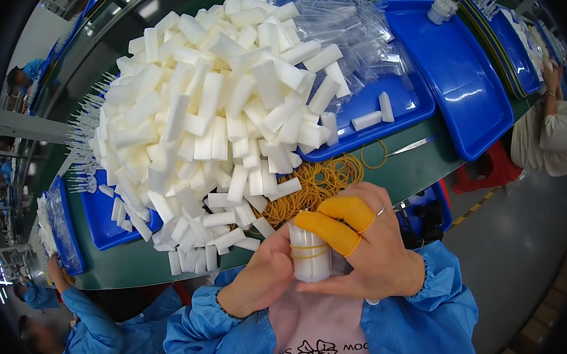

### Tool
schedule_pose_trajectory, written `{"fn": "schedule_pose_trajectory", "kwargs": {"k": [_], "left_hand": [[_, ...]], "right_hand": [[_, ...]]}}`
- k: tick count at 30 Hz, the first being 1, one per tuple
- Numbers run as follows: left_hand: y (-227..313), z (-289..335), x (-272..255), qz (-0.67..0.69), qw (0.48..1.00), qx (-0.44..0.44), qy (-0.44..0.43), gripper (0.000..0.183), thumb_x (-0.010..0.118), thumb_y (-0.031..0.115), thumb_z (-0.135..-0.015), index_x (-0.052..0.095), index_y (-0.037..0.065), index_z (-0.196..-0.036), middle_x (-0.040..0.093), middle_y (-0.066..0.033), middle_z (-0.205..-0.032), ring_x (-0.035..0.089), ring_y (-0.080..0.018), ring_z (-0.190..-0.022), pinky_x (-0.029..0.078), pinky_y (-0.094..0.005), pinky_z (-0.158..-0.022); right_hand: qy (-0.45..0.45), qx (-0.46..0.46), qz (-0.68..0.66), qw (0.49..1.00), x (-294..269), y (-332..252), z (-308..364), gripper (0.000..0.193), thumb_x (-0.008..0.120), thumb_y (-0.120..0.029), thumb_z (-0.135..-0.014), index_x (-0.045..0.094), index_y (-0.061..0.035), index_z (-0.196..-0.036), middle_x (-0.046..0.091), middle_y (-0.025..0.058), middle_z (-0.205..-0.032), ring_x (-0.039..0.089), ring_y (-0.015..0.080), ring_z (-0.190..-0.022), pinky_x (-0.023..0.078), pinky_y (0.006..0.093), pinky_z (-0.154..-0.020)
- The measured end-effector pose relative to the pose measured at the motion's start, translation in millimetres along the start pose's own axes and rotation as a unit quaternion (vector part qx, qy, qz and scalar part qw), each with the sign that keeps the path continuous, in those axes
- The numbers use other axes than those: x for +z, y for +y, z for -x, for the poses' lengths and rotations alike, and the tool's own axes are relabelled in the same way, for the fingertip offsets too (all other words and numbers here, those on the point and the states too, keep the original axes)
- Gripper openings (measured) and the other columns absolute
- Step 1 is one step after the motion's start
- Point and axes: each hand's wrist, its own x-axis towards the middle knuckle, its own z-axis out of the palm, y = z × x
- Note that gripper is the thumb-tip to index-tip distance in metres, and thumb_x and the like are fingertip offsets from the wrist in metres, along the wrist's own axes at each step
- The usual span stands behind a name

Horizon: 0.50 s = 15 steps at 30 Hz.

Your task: The person inserts white cylindrical foam tips onto plastic sticks, then bundles the assembled swabs with yellow rubber bands. The person places the finished bundles into a blue tray on the assembly line.

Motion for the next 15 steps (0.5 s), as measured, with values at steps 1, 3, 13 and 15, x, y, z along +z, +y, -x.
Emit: {"fn": "schedule_pose_trajectory", "kwargs": {"k": [1,3,13,15], "left_hand": [[2.0,0.4,0.4,0.05,0.998,-0.017,-0.019,0.059,0.065,0.03,-0.088,0.038,0.005,-0.134,0.053,-0.0062,-0.125,0.051,-0.0139,-0.113,0.04,-0.0301,-0.097],[7.9,0.0,3.2,0.057,0.996,-0.064,0.008,0.06,0.065,0.028,-0.087,0.036,0.005,-0.135,0.053,-0.0054,-0.124,0.051,-0.0139,-0.113,0.04,-0.0299,-0.097],[-5.2,-1.8,-3.6,-0.026,0.999,0.024,0.023,0.058,0.063,0.023,-0.089,0.035,0.005,-0.136,0.051,-0.0059,-0.128,0.051,-0.0156,-0.115,0.04,-0.0296,-0.098],[2.6,-1.7,-3.4,0.081,0.996,-0.044,0.005,0.057,0.063,0.022,-0.089,0.036,0.005,-0.136,0.051,-0.005,-0.127,0.051,-0.0146,-0.114,0.04,-0.0294,-0.098]], "right_hand": [[0.013,-0.003,-0.008,1.0,0.4,0.8,1.2,0.074,0.08,-0.046,-0.055,0.06,-0.0058,-0.113,0.052,0.0093,-0.102,0.048,0.0306,-0.095,0.036,0.0484,-0.088],[0.009,0.003,-0.01,1.0,-1.7,1.3,-0.8,0.073,0.08,-0.047,-0.055,0.061,-0.0061,-0.112,0.052,0.0094,-0.102,0.048,0.0306,-0.094,0.036,0.0488,-0.087],[-0.003,-0.011,0.028,1.0,3.4,-1.5,-5.1,0.073,0.08,-0.048,-0.055,0.061,-0.005,-0.111,0.052,0.0098,-0.104,0.049,0.0305,-0.095,0.037,0.049,-0.089],[0.002,-0.009,-0.003,1.0,2.5,1.4,-3.6,0.073,0.08,-0.047,-0.056,0.06,-0.0051,-0.112,0.052,0.0098,-0.104,0.049,0.0304,-0.096,0.036,0.0491,-0.089]]}}
